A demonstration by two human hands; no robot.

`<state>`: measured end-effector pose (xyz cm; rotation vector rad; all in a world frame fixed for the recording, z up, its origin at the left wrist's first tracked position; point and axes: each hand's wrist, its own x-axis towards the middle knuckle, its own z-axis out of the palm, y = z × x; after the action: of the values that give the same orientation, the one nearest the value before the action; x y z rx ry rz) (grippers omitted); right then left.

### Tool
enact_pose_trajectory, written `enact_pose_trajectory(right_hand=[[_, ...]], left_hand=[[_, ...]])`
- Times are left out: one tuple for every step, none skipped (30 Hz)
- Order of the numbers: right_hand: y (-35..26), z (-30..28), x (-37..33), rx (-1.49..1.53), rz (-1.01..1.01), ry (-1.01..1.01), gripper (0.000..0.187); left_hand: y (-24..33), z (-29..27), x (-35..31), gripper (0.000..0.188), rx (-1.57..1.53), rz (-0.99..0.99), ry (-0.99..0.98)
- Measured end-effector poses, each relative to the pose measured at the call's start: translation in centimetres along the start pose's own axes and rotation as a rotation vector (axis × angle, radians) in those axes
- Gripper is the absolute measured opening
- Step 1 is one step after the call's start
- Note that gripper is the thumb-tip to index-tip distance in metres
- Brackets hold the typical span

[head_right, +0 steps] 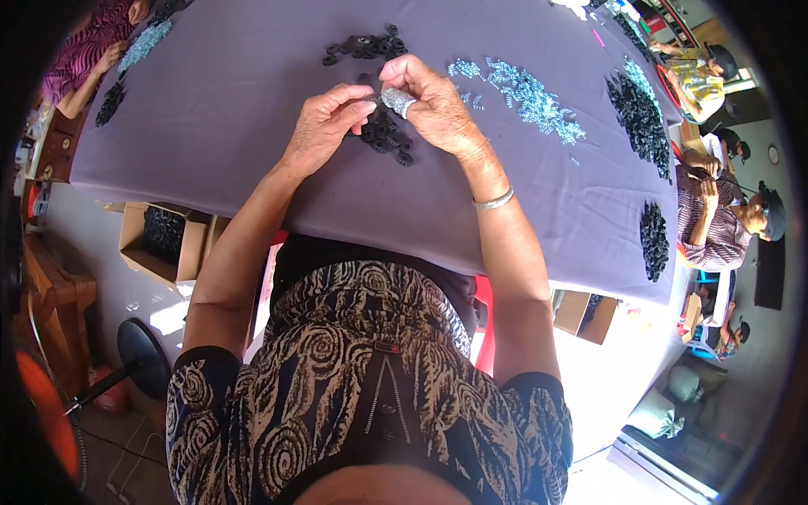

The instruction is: Assembling small garment components by inserting silver-colored inserts into black plastic housings at a workshop table.

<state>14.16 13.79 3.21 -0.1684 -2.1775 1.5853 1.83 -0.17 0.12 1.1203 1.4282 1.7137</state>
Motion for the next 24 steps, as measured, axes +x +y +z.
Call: enact_pose_trajectory(right_hand=[[0.1,0.1,0.0,-0.019,-0.009,0.001,0.024],[0.2,0.0,0.0,-0.019,-0.01,0.001,0.024],[0.3,0.0,0.0,-0.052,-0.022,0.002,0.025],[0.3,0.0,-0.1,-0.085,-0.035,0.003,0.026],[0.3,0.0,-0.1,-0.084,-0.035,0.003,0.026],[0.1,0.0,-0.1,-0.095,-0.033,0.01,0.026],[0.0,0.0,-0.1,-0.107,-0.032,0.017,0.025],[0.1,0.1,-0.2,-0.106,-0.032,0.016,0.025],[0.1,0.1,-0.2,-0.121,-0.037,0.024,0.023],[0.0,0.1,-0.2,-0.137,-0.042,0.031,0.022],[0.0,0.2,-0.2,-0.138,-0.043,0.031,0.022],[0.0,0.4,-0.2,-0.167,-0.045,0.038,0.02],[0.1,0.5,-0.1,-0.197,-0.047,0.045,0.019],[0.1,0.6,-0.1,-0.196,-0.045,0.043,0.019],[-0.1,0.6,-0.1,-0.229,-0.049,0.04,0.019],[-0.2,0.7,-0.1,-0.262,-0.054,0.037,0.019],[-0.4,0.8,-0.2,-0.262,-0.052,0.038,0.019],[-0.5,1.1,-0.2,-0.329,-0.065,0.059,0.021],[-0.7,1.3,-0.2,-0.396,-0.078,0.08,0.023],[-0.9,1.6,-0.2,-0.394,-0.077,0.079,0.023],[-1.2,1.8,-0.2,-0.436,-0.091,0.099,0.025],[-1.4,1.9,-0.3,-0.477,-0.104,0.12,0.027],[-1.3,2.0,-0.4,-0.475,-0.104,0.121,0.027],[-1.1,1.9,-0.5,-0.484,-0.126,0.133,0.029]], left_hand=[[0.0,0.0,0.0,0.022,0.001,0.015,-0.006],[-0.1,0.0,0.1,0.022,0.002,0.015,-0.006],[-0.2,-0.1,0.1,0.021,0.002,0.015,-0.012],[-0.2,-0.1,0.1,0.019,0.003,0.015,-0.019],[-0.2,-0.1,0.1,0.019,0.003,0.014,-0.019],[-0.2,-0.1,0.0,0.019,0.004,0.011,-0.015],[-0.1,0.0,0.0,0.018,0.004,0.008,-0.012],[-0.2,0.0,-0.1,0.018,0.004,0.007,-0.011],[-0.2,0.1,-0.1,0.018,0.013,0.021,-0.007],[-0.2,0.1,-0.1,0.017,0.021,0.034,-0.001],[-0.3,0.1,-0.1,0.017,0.021,0.035,-0.001],[-0.4,0.0,-0.1,0.017,0.028,0.031,0.002],[-0.5,0.0,-0.1,0.016,0.036,0.028,0.006],[-0.5,-0.1,-0.1,0.016,0.036,0.025,0.007],[-0.6,-0.1,0.0,0.016,0.059,0.04,0.009],[-0.6,0.0,0.0,0.015,0.082,0.055,0.01],[-0.5,0.1,0.0,0.015,0.08,0.054,0.009],[-0.4,0.1,-0.1,0.015,0.09,0.056,0.034],[-0.4,0.2,-0.1,0.014,0.101,0.058,0.058],[-0.4,0.2,-0.1,0.014,0.102,0.057,0.059],[-0.4,0.3,-0.1,0.014,0.107,0.062,0.072],[-0.4,0.2,-0.1,0.014,0.112,0.068,0.083],[-0.4,0.2,-0.2,0.014,0.114,0.067,0.083],[-0.3,0.3,-0.2,0.016,0.104,0.055,0.079]])
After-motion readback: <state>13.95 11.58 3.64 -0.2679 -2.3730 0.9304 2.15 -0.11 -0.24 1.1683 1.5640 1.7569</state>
